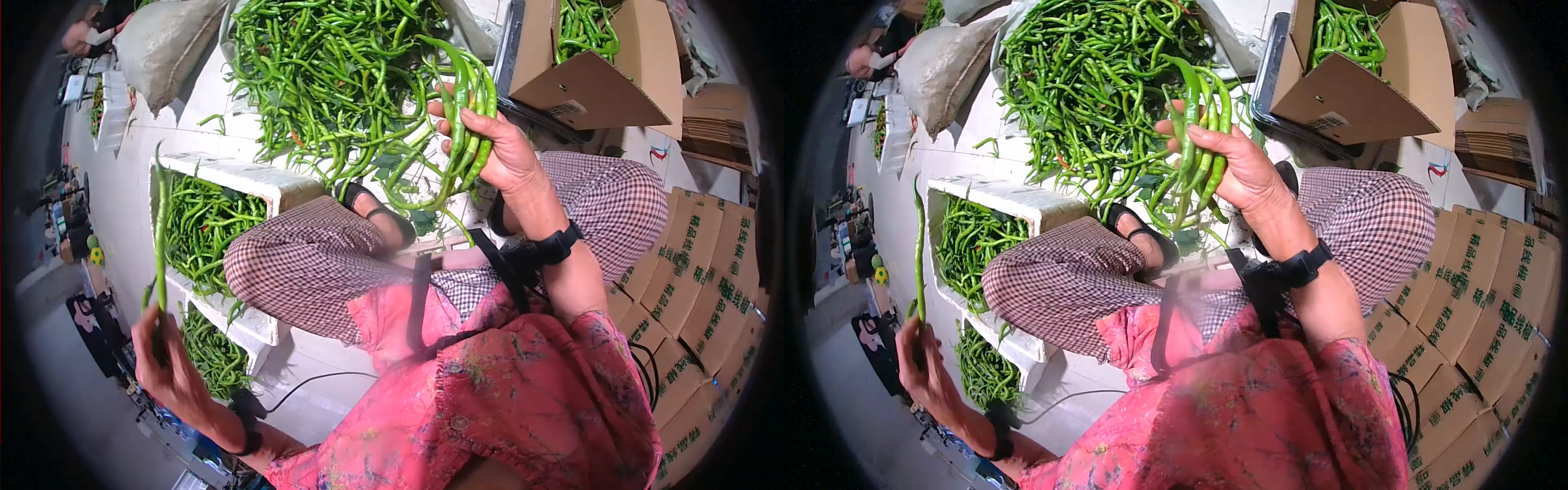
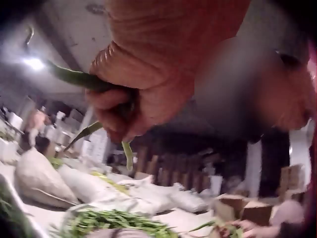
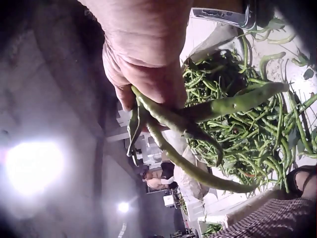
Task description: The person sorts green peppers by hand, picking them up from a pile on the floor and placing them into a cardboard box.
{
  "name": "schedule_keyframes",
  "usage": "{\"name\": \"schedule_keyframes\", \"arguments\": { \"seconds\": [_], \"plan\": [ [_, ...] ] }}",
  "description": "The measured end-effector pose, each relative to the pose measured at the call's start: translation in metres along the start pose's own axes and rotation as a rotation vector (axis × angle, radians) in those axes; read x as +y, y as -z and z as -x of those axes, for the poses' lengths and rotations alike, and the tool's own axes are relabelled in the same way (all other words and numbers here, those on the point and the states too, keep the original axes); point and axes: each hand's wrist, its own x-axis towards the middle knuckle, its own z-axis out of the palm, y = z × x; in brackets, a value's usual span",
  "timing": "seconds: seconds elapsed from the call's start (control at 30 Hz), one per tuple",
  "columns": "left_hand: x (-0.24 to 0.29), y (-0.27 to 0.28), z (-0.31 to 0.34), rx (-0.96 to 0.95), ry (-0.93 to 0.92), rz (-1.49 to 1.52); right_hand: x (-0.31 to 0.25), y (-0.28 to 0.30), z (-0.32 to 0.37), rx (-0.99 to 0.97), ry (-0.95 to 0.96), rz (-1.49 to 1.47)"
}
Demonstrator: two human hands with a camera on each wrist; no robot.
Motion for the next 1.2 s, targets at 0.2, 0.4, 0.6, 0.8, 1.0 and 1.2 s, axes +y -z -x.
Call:
{"name": "schedule_keyframes", "arguments": {
  "seconds": [0.2, 0.4, 0.6, 0.8, 1.0, 1.2],
  "plan": [
    [-0.027, -0.039, 0.003, 0.102, -0.018, 0.105, 0.002, -0.02, 0.015, -0.131, -0.089, 0.186],
    [0.088, -0.101, -0.007, -0.222, 0.009, 0.75, 0.011, -0.059, 0.032, -0.132, -0.17, 0.727],
    [0.137, -0.181, -0.042, -0.563, 0.001, 1.012, 0.027, -0.057, 0.04, -0.16, 0.236, 1.312],
    [0.122, -0.213, -0.041, -0.433, 0.312, 1.475, 0.018, -0.039, 0.029, -0.013, -0.054, 0.794],
    [0.106, -0.182, -0.052, -0.301, 0.282, 1.445, 0.012, 0.001, 0.011, 0.065, -0.206, -0.212],
    [0.122, -0.236, -0.02, -0.786, 0.351, 1.207, 0.012, -0.011, 0.01, -0.003, -0.151, -0.24]
  ]
}}
